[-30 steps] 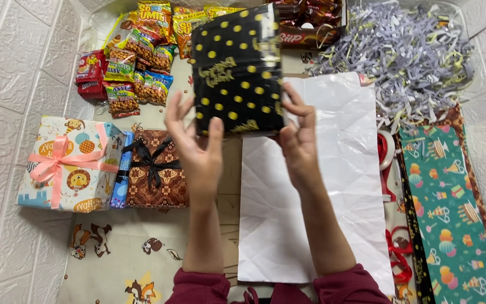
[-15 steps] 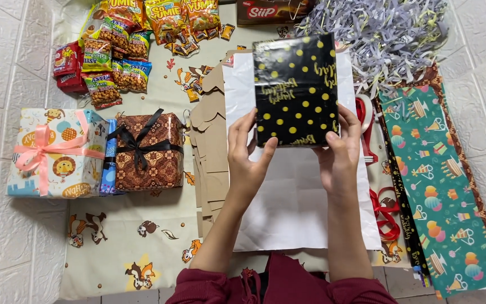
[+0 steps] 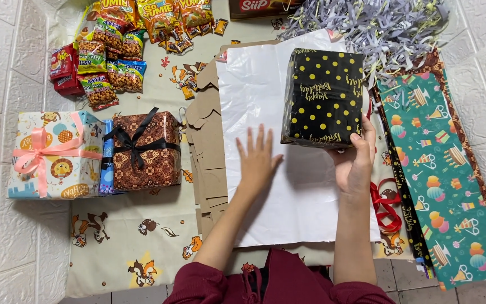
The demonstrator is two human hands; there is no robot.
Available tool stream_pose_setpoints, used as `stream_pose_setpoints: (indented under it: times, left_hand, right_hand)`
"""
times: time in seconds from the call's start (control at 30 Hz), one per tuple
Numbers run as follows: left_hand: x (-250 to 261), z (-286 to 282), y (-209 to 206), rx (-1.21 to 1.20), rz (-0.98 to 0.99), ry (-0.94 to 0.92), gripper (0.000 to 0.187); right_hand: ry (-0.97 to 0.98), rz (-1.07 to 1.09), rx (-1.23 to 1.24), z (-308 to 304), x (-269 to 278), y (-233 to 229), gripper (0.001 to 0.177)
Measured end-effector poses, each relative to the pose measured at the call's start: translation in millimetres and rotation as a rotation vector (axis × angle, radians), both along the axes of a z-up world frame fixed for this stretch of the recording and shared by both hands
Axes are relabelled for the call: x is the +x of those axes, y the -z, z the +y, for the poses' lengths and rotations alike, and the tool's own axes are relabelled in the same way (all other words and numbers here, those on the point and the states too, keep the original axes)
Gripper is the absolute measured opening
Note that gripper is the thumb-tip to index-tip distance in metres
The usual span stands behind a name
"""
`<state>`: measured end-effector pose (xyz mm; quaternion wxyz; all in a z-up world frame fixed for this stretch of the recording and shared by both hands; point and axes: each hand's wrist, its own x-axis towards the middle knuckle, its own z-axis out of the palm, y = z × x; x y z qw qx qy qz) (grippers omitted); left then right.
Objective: The person wraps a small box in black and gold paper, places it on a large sheet of pink patterned paper, and ties a pink ribbon around the wrapped box.
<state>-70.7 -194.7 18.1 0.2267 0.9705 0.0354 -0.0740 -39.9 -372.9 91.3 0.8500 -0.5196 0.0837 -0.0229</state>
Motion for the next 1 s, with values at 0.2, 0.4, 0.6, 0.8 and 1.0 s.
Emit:
stream_pose_setpoints:
  times: [0.2, 0.4, 0.6, 0.8, 1.0]
  left_hand:
    - [0, 65, 7, 0.02, 0.063, -0.083, 0.075]
    - [-4, 57, 13, -0.063, -0.035, -0.064, 0.069]
    - [-2, 60, 18, -0.175, -0.194, -0.157, 0.048]
    - [-7, 59, 33, -0.004, -0.295, -0.154, 0.048]
    - [-5, 59, 35, -0.01, -0.287, -0.167, 0.045]
  right_hand:
    - [-0.014, 0.018, -0.015, 11, 3, 8, 0.048]
    - [-0.118, 0.001, -0.158, 46, -2, 5, 0.051]
    - [-0.181, 0.091, -0.114, 67, -8, 43, 0.052]
    - [-0.221, 0.072, -0.327, 66, -18, 33, 0.049]
    - [-0.32, -0.006, -0.599, 43, -15, 55, 0.051]
